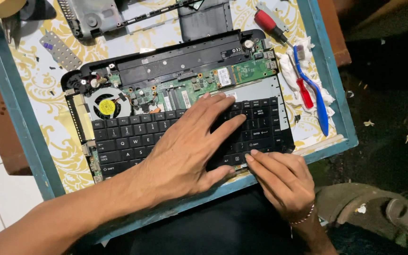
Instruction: Cleaning a laptop keyboard using a toothbrush while the laptop is disassembled on a workbench.
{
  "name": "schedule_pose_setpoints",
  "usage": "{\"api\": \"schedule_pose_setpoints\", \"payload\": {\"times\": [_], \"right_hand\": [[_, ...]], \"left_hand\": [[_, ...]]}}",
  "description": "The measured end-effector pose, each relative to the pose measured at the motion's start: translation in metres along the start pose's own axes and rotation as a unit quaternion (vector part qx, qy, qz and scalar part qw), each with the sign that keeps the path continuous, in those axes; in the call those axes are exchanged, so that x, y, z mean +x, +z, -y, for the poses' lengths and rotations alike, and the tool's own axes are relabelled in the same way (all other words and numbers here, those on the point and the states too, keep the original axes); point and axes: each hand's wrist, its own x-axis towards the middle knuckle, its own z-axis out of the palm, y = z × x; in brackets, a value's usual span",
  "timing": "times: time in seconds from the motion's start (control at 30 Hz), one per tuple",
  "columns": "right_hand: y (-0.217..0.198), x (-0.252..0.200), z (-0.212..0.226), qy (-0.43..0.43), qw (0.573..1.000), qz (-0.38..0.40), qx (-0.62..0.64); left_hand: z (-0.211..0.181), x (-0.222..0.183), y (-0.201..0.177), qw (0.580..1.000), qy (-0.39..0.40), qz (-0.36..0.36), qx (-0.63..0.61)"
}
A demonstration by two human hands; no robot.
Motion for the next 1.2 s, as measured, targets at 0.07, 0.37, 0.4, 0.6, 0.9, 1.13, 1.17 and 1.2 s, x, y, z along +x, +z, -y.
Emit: {"api": "schedule_pose_setpoints", "payload": {"times": [0.07, 0.37, 0.4, 0.6, 0.9, 1.13, 1.17, 1.2], "right_hand": [[0.000, -0.002, -0.001, -0.017, 0.999, 0.004, -0.030], [-0.001, -0.016, 0.018, 0.027, 0.989, 0.051, -0.134], [-0.001, -0.017, 0.021, 0.041, 0.984, 0.068, -0.157], [-0.006, -0.010, 0.033, 0.067, 0.975, 0.109, -0.183], [-0.011, -0.006, 0.037, 0.084, 0.974, 0.112, -0.178], [-0.014, -0.008, 0.029, 0.103, 0.983, 0.113, -0.104], [-0.015, -0.006, 0.030, 0.091, 0.987, 0.093, -0.100], [-0.015, -0.004, 0.032, 0.081, 0.990, 0.072, -0.095]], "left_hand": [[0.000, 0.000, 0.000, 1.000, 0.001, 0.000, -0.001], [-0.001, 0.000, 0.000, 1.000, -0.005, -0.001, 0.008], [0.000, 0.000, 0.000, 1.000, -0.004, -0.003, 0.006], [-0.001, 0.001, -0.001, 1.000, -0.004, -0.006, -0.016], [0.000, 0.002, 0.001, 1.000, -0.016, 0.013, 0.023], [0.000, 0.002, 0.000, 1.000, -0.012, 0.010, 0.021], [0.000, 0.002, 0.000, 1.000, -0.012, 0.011, 0.018], [0.000, 0.002, -0.001, 1.000, -0.011, 0.014, 0.014]]}}
